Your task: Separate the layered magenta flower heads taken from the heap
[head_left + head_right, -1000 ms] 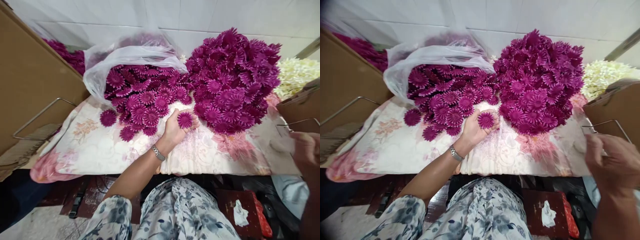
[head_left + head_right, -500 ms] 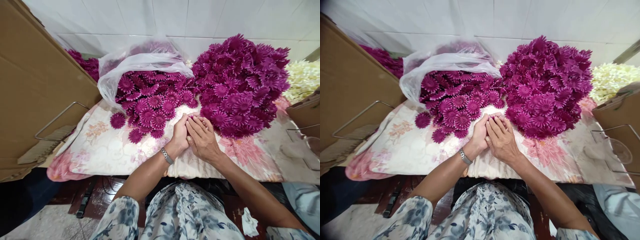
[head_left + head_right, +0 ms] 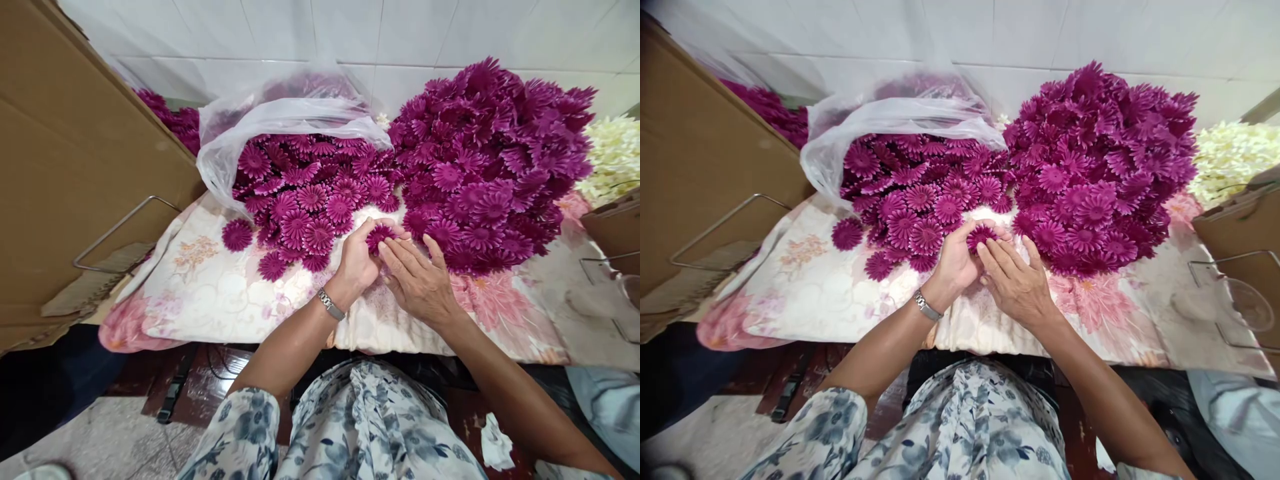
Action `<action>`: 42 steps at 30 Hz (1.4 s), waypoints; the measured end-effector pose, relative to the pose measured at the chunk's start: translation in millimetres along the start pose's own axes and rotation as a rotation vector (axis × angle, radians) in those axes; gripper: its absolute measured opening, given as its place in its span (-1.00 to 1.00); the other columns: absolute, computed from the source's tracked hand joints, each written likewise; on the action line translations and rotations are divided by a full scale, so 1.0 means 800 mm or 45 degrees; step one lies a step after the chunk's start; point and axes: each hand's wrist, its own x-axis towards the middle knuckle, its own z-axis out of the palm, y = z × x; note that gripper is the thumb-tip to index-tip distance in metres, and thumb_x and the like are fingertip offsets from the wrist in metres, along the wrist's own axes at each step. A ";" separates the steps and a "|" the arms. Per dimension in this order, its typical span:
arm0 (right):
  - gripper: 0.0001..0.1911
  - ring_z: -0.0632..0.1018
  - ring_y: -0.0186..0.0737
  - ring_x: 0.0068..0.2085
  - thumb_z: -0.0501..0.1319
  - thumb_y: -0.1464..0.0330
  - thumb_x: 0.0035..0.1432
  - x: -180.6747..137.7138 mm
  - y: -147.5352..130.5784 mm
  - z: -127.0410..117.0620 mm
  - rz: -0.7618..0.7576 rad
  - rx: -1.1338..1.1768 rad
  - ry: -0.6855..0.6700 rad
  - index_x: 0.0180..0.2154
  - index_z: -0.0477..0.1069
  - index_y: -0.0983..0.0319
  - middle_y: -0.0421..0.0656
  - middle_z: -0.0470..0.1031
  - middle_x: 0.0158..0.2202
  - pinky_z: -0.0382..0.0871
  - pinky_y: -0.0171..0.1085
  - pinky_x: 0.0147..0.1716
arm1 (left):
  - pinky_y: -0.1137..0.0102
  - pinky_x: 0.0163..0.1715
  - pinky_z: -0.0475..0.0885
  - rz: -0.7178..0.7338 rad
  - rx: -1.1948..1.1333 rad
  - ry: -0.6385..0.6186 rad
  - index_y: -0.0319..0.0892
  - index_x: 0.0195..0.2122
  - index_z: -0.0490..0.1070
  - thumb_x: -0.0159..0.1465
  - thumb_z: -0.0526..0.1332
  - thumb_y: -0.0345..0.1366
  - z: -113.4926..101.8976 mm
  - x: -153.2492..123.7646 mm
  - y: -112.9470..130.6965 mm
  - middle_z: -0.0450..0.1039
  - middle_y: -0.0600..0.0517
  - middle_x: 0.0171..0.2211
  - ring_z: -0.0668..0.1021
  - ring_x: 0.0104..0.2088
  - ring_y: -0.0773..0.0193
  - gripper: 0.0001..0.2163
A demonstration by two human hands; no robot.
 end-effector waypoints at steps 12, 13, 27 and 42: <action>-0.47 0.38 -0.08 0.10 0.08 0.31 0.19 0.003 -0.028 0.005 0.011 0.308 0.014 0.18 0.15 0.34 0.00 0.44 0.06 -0.02 0.12 0.23 | 0.49 -0.50 0.39 0.080 0.136 0.158 -0.22 -0.59 0.24 0.28 0.06 -0.13 -0.003 0.000 0.005 0.32 0.08 -0.67 0.44 -0.62 0.42 -0.65; -0.48 0.40 -0.11 0.08 0.10 0.35 0.18 0.001 -0.025 0.002 -0.021 0.335 0.021 0.17 0.17 0.31 -0.03 0.47 0.02 0.01 0.10 0.23 | 0.50 -0.55 0.36 0.134 0.160 0.167 -0.21 -0.61 0.20 0.26 0.08 -0.07 -0.003 0.000 0.007 0.28 0.10 -0.70 0.41 -0.66 0.43 -0.62; -0.66 0.56 -0.19 -0.23 0.06 0.42 0.20 0.030 0.023 -0.023 0.150 0.421 0.236 0.00 0.38 0.27 -0.07 0.59 -0.25 0.45 -0.20 -0.20 | 0.52 -0.79 -0.15 0.332 0.294 0.244 -0.19 -0.50 0.33 0.26 0.09 -0.19 0.000 0.001 0.028 -0.04 0.24 -0.83 0.04 -0.85 0.52 -0.75; -0.38 0.42 -0.20 0.14 -0.25 0.09 0.31 0.140 -0.011 0.082 0.595 1.022 0.092 0.11 0.29 0.31 -0.02 0.41 0.10 0.32 -0.15 0.13 | 0.55 -0.25 0.38 0.618 0.146 0.313 -0.07 -0.18 0.40 0.18 0.09 -0.48 -0.005 0.006 0.006 0.43 0.15 -0.38 0.51 -0.33 0.45 -0.76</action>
